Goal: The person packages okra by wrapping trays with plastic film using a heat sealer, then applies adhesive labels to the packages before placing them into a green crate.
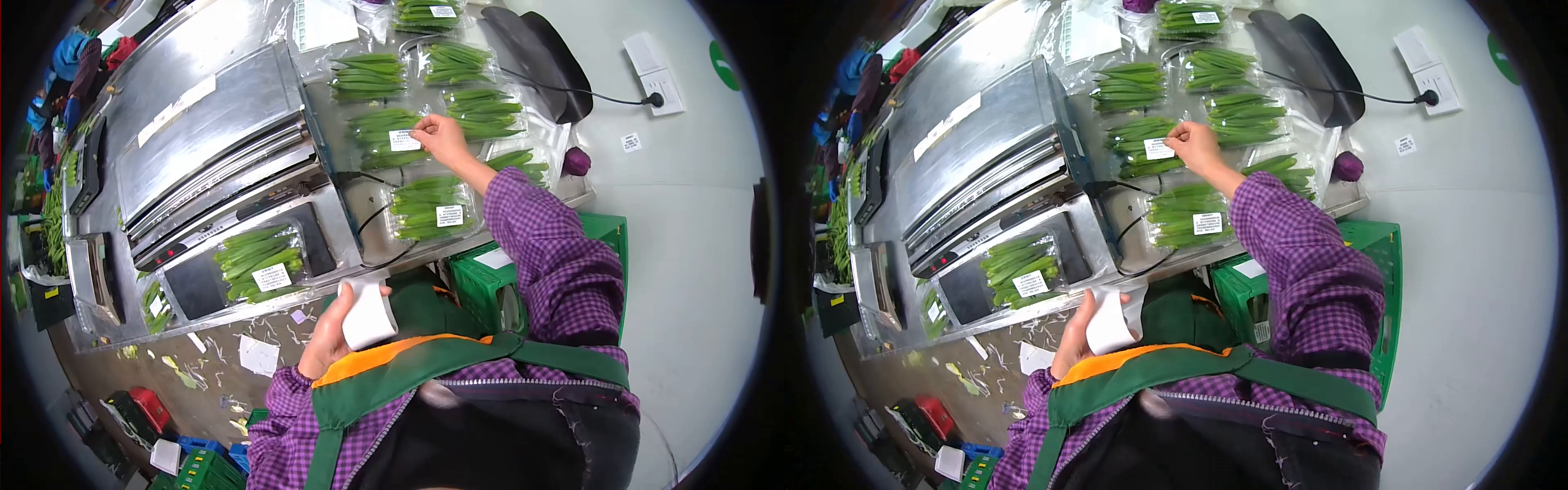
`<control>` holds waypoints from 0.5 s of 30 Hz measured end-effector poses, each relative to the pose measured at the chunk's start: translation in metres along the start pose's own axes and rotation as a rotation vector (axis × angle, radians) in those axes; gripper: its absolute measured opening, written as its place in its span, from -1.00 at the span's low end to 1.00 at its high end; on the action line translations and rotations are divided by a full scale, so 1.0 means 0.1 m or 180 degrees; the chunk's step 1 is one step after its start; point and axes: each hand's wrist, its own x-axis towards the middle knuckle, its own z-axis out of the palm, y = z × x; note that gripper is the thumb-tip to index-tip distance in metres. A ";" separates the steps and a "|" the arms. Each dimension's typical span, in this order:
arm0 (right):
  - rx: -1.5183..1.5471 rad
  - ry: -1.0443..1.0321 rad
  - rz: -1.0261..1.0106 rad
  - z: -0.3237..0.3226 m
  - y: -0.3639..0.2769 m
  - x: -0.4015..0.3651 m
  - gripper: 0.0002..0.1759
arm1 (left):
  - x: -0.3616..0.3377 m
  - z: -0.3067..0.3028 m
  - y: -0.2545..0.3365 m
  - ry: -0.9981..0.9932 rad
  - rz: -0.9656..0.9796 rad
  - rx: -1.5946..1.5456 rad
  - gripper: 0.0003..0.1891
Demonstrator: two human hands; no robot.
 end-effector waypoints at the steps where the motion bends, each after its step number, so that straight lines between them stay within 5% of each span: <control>1: -0.0351 0.0054 -0.0070 0.04 0.04 0.06 -0.80 | -0.07 0.04 0.01 -0.0196 0.0130 0.0090 -0.46; 3: -0.0953 0.0135 -0.0259 0.03 0.02 0.07 -0.79 | -0.11 0.00 -0.03 -0.0378 0.0260 0.0174 -0.49; 5: -0.1557 0.0227 -0.0449 -0.01 -0.02 0.05 -0.77 | -0.03 -0.18 -0.10 -0.0643 0.0679 0.2160 -0.60; 8: -0.1491 0.0448 -0.0862 -0.04 -0.07 0.00 -0.73 | -0.02 -0.22 -0.18 -0.0193 0.0361 0.1704 -0.69; 10: -0.0689 -0.0484 -0.0781 0.04 0.01 -0.01 -0.72 | 0.04 -0.17 -0.16 -0.0125 0.0459 0.1688 -0.67; 13: -0.0725 -0.0558 -0.0925 0.06 -0.13 -0.15 -0.66 | 0.23 -0.21 -0.16 0.0442 0.1014 0.0695 -0.68; 15: 0.0115 -0.1396 -0.0736 0.08 -0.46 -0.43 -0.64 | 0.27 -0.14 -0.04 0.0653 0.1109 0.0107 -0.65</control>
